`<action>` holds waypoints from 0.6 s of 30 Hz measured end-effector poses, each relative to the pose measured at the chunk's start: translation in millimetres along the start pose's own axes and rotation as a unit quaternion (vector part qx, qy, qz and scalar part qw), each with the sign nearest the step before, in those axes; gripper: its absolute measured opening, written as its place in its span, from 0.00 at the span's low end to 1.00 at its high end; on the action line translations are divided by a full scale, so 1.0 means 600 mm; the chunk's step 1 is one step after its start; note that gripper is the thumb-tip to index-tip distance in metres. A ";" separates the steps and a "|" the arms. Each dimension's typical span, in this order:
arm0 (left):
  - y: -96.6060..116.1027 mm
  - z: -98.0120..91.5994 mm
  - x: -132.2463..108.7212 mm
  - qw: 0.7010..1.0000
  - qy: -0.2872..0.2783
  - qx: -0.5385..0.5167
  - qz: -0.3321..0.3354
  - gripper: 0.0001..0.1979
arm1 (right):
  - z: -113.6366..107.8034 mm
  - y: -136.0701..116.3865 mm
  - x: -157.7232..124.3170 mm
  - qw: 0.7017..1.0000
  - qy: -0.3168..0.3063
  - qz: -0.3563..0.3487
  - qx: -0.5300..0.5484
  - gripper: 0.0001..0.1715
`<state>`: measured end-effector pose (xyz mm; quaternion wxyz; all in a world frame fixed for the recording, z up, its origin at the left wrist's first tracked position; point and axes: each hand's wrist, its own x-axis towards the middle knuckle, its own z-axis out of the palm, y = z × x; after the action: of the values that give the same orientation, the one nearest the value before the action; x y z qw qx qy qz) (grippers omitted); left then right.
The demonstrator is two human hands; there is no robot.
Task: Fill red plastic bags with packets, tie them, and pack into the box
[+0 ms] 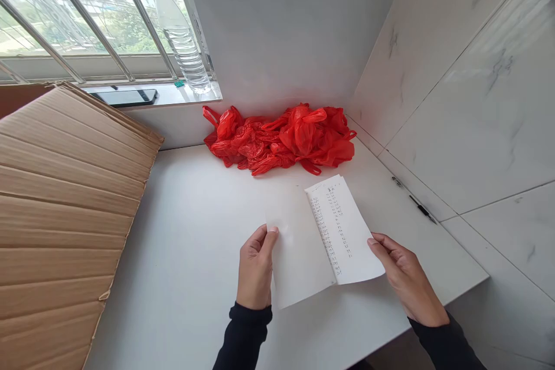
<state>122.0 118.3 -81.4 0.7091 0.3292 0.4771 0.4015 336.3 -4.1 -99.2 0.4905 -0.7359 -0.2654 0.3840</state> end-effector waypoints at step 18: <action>0.021 -0.016 -0.005 0.998 -0.005 0.060 0.032 0.17 | -0.004 -0.009 0.009 0.999 -0.021 0.026 0.040 0.29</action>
<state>109.0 122.3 -72.7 0.6771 0.3880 0.4860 0.3934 341.2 0.9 -95.4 0.5041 -0.7137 -0.2411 0.4223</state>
